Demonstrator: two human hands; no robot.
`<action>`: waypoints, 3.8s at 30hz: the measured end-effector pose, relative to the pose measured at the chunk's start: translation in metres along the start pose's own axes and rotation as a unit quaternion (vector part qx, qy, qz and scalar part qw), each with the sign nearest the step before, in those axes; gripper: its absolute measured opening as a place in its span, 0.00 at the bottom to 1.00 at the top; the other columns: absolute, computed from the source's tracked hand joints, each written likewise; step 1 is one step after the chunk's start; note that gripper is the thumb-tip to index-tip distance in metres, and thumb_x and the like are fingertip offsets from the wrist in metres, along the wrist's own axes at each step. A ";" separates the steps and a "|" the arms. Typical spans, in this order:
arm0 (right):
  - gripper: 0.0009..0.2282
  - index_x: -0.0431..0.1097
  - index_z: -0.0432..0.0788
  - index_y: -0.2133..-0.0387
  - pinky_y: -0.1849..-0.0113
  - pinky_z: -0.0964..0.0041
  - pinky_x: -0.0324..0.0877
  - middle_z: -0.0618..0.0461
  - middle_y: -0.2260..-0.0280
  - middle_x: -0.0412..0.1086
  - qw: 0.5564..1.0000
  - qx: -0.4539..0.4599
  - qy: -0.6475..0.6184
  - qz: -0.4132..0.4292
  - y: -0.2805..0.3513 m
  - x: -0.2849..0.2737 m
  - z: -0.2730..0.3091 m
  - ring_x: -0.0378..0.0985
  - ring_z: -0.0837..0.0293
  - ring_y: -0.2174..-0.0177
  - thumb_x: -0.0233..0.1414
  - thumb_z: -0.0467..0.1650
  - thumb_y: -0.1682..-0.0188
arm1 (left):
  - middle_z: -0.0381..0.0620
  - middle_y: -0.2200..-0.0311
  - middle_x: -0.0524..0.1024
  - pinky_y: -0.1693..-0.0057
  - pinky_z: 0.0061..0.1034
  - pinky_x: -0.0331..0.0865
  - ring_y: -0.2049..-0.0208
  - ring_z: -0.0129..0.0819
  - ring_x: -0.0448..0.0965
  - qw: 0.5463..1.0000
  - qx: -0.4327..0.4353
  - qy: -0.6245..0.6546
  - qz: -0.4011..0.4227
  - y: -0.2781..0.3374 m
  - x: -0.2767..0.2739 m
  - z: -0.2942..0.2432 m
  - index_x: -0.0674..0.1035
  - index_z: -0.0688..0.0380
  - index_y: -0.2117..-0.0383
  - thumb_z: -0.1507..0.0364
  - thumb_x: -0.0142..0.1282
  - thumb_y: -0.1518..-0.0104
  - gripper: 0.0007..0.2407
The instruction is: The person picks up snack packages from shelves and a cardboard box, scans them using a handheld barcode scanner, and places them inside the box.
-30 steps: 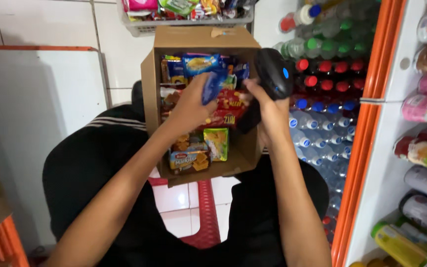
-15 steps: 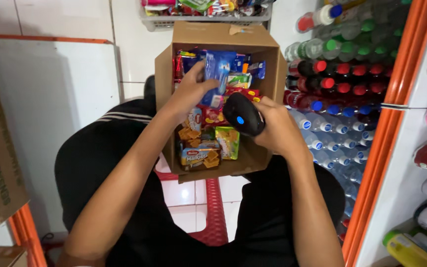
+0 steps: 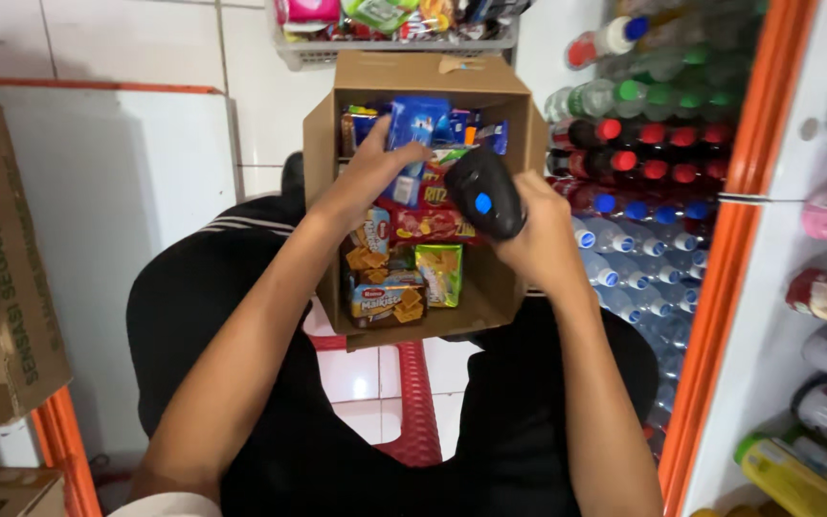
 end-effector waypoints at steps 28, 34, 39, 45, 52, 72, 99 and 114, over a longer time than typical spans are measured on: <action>0.16 0.69 0.37 0.51 0.67 0.66 0.74 0.52 0.64 0.72 0.610 0.046 -0.413 -0.674 0.404 -0.253 0.103 0.78 0.61 0.70 0.60 0.25 0.53 | 0.45 0.55 0.72 0.52 0.21 0.76 0.58 0.25 0.77 0.835 0.418 -0.043 0.354 0.346 0.394 -0.286 0.73 0.67 0.49 0.76 0.57 0.34 0.11; 0.12 0.69 0.35 0.56 0.65 0.63 0.75 0.49 0.67 0.73 0.597 0.044 -0.397 -0.695 0.451 -0.270 0.099 0.79 0.58 0.70 0.60 0.25 0.52 | 0.58 0.55 0.69 0.48 0.41 0.71 0.56 0.55 0.74 0.643 0.685 -0.266 0.217 0.414 0.550 -0.297 0.77 0.63 0.54 0.74 0.62 0.43 0.12; 0.13 0.70 0.37 0.57 0.65 0.63 0.76 0.50 0.67 0.74 0.609 0.072 -0.365 -0.700 0.467 -0.278 0.101 0.79 0.59 0.70 0.60 0.25 0.54 | 0.62 0.58 0.75 0.53 0.46 0.73 0.57 0.60 0.76 0.567 0.693 -0.424 0.134 0.394 0.615 -0.277 0.81 0.66 0.66 0.78 0.60 0.54 0.09; 0.10 0.70 0.35 0.59 0.65 0.64 0.76 0.50 0.69 0.75 0.638 0.116 -0.328 -0.687 0.480 -0.280 0.110 0.80 0.59 0.70 0.60 0.27 0.51 | 0.66 0.58 0.77 0.49 0.49 0.73 0.54 0.65 0.78 0.622 0.556 -0.510 0.207 0.336 0.642 -0.255 0.81 0.65 0.64 0.80 0.55 0.47 0.07; 0.11 0.71 0.37 0.59 0.64 0.64 0.76 0.51 0.68 0.75 0.641 0.127 -0.321 -0.686 0.483 -0.281 0.113 0.81 0.59 0.69 0.60 0.28 0.52 | 0.64 0.61 0.78 0.55 0.48 0.75 0.57 0.62 0.80 0.534 0.622 -0.532 0.213 0.334 0.658 -0.238 0.83 0.61 0.63 0.80 0.54 0.49 0.09; 0.12 0.74 0.38 0.63 0.66 0.67 0.74 0.53 0.71 0.76 0.732 0.175 -0.283 -0.594 0.416 -0.232 0.080 0.80 0.62 0.72 0.64 0.30 0.58 | 0.53 0.59 0.71 0.52 0.32 0.75 0.59 0.44 0.81 0.693 0.586 -0.241 0.343 0.377 0.470 -0.260 0.77 0.60 0.60 0.83 0.53 0.45 0.09; 0.12 0.73 0.39 0.59 0.65 0.67 0.73 0.56 0.65 0.73 0.829 0.254 -0.479 -0.135 -0.013 0.028 -0.142 0.77 0.63 0.67 0.60 0.22 0.56 | 0.53 0.55 0.76 0.56 0.38 0.75 0.55 0.49 0.78 -0.575 -0.306 0.757 0.055 -0.148 0.029 0.123 0.79 0.58 0.55 0.73 0.56 0.45 0.12; 0.09 0.71 0.38 0.63 0.69 0.67 0.70 0.54 0.73 0.73 0.849 0.269 -0.434 -0.139 -0.029 0.004 -0.142 0.76 0.62 0.74 0.58 0.21 0.56 | 0.64 0.44 0.72 0.56 0.44 0.77 0.53 0.59 0.79 -0.599 -0.265 0.755 -0.008 -0.126 0.040 0.076 0.79 0.69 0.59 0.63 0.73 0.70 0.29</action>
Point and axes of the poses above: each hand's wrist, its own y-axis away from the middle knuckle, its own x-axis out of the palm, z = x × y, the point moved 8 cm from there along -y, towards the middle knuckle
